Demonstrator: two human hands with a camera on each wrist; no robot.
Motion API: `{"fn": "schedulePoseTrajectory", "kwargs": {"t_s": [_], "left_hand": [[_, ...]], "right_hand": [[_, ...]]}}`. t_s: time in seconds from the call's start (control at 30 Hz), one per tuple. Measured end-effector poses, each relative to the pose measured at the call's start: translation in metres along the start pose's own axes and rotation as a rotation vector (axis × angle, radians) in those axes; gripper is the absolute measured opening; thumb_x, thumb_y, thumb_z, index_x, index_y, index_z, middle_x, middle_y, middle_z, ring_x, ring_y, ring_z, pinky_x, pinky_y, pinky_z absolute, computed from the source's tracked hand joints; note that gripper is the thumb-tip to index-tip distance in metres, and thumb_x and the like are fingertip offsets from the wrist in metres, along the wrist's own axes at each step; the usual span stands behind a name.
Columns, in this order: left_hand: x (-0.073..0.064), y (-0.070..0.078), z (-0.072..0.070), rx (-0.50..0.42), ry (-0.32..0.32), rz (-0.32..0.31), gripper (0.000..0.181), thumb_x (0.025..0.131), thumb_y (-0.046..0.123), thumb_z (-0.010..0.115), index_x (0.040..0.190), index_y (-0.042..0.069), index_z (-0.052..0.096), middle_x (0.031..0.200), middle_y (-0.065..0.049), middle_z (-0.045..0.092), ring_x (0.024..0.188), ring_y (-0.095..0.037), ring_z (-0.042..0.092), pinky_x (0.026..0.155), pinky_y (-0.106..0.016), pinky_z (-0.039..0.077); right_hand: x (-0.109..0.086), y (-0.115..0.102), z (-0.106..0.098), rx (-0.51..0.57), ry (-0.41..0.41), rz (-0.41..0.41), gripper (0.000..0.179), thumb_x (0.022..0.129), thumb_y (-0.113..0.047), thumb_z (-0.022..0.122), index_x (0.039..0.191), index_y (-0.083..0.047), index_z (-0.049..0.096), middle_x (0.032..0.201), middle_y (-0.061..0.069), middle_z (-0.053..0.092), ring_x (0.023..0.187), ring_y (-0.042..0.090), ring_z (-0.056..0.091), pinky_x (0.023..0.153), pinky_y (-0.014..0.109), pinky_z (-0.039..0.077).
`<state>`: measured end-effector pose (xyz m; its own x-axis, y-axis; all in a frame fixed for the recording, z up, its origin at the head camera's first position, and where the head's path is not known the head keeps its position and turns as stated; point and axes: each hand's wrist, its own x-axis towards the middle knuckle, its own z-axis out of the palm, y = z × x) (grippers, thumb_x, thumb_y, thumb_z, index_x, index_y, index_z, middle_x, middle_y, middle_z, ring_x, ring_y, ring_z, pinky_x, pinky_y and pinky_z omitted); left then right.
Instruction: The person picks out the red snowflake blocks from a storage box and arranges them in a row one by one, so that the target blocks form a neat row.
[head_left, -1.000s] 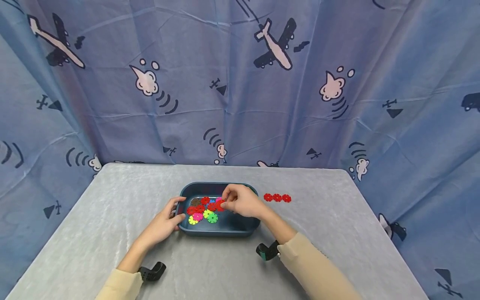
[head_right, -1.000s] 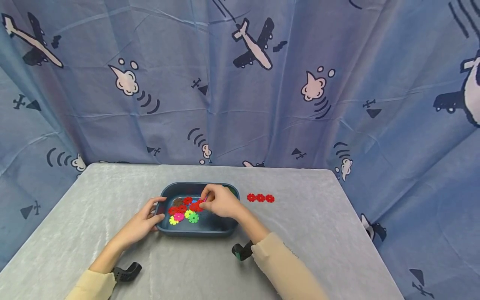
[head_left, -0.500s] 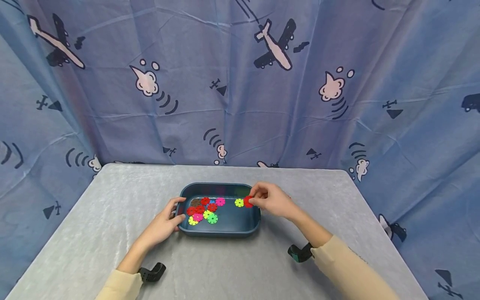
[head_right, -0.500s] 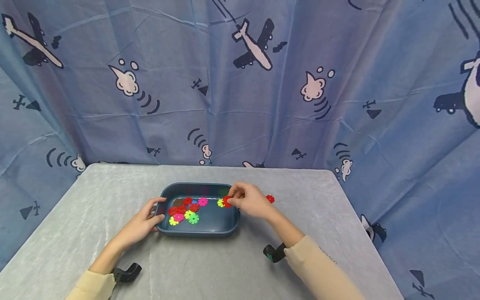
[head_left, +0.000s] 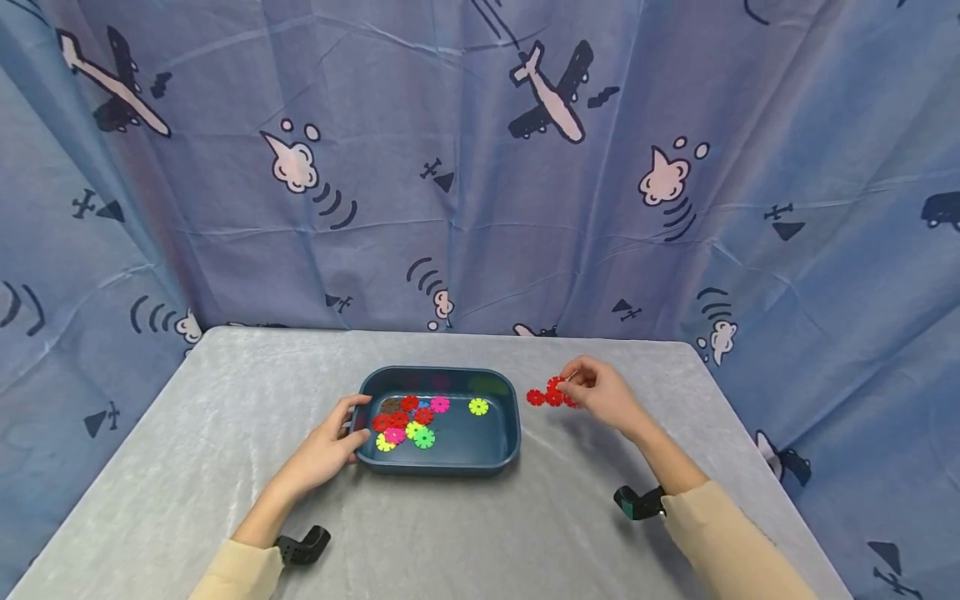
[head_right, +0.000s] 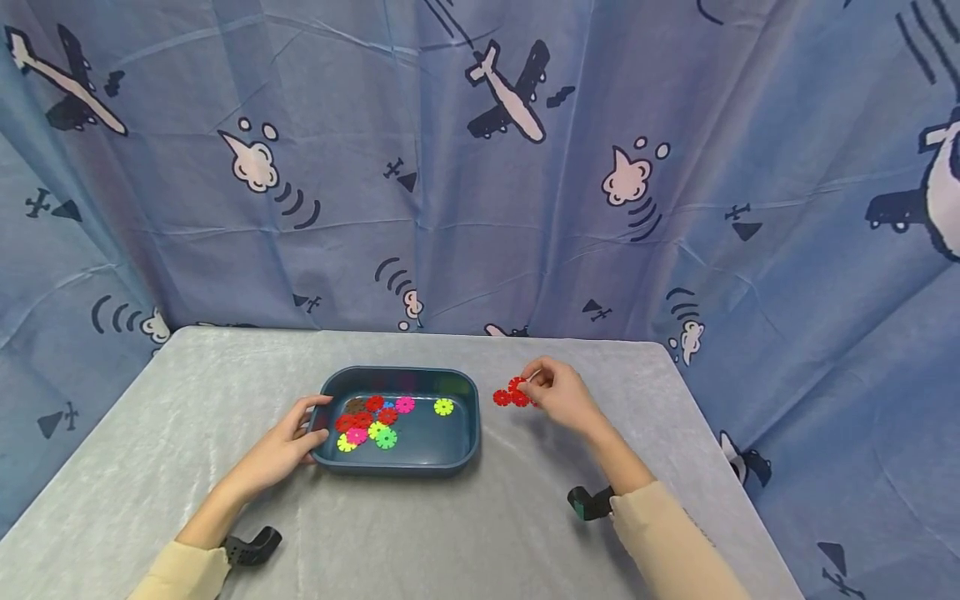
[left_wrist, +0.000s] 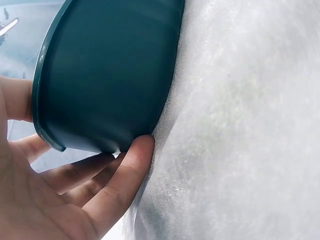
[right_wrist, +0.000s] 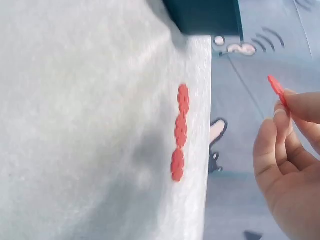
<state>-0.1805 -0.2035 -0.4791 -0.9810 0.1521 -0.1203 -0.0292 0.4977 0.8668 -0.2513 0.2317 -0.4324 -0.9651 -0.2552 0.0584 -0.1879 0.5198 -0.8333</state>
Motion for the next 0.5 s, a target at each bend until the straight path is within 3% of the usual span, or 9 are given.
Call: {"fn": "schedulePoseTrajectory", "kwargs": {"t_s": [0.17,0.3,0.5], "left_hand": [[0.000,-0.001,0.001,-0.005,0.010,-0.004,0.053,0.103,0.019,0.057,0.152,0.019,0.039,0.151,-0.029,0.039,0.084,-0.021,0.064,0.075,-0.035,0.052],[0.000,-0.001,0.001,-0.016,0.013,-0.001,0.053,0.102,0.019,0.058,0.152,0.018,0.039,0.150,-0.029,0.040,0.090,-0.022,0.064,0.074,-0.035,0.052],[-0.002,0.001,0.001,-0.026,0.013,-0.001,0.053,0.102,0.019,0.059,0.151,0.018,0.040,0.150,-0.029,0.041,0.095,-0.024,0.063,0.073,-0.035,0.052]], "right_hand": [[0.002,0.020,-0.015,0.057,0.030,0.049,0.020,0.098,-0.008,0.067,0.113,0.004,0.061,0.099,0.029,0.062,0.082,0.042,0.061,0.073,0.044,0.056],[0.004,0.036,-0.024,0.041,0.057,0.077,0.021,0.100,-0.007,0.065,0.115,0.006,0.059,0.098,0.029,0.061,0.079,0.036,0.060,0.072,0.042,0.055],[0.005,0.060,-0.028,-0.038,0.065,0.120,0.018,0.100,-0.006,0.063,0.113,0.006,0.059,0.088,0.024,0.063,0.070,0.022,0.056,0.060,0.032,0.047]]}}
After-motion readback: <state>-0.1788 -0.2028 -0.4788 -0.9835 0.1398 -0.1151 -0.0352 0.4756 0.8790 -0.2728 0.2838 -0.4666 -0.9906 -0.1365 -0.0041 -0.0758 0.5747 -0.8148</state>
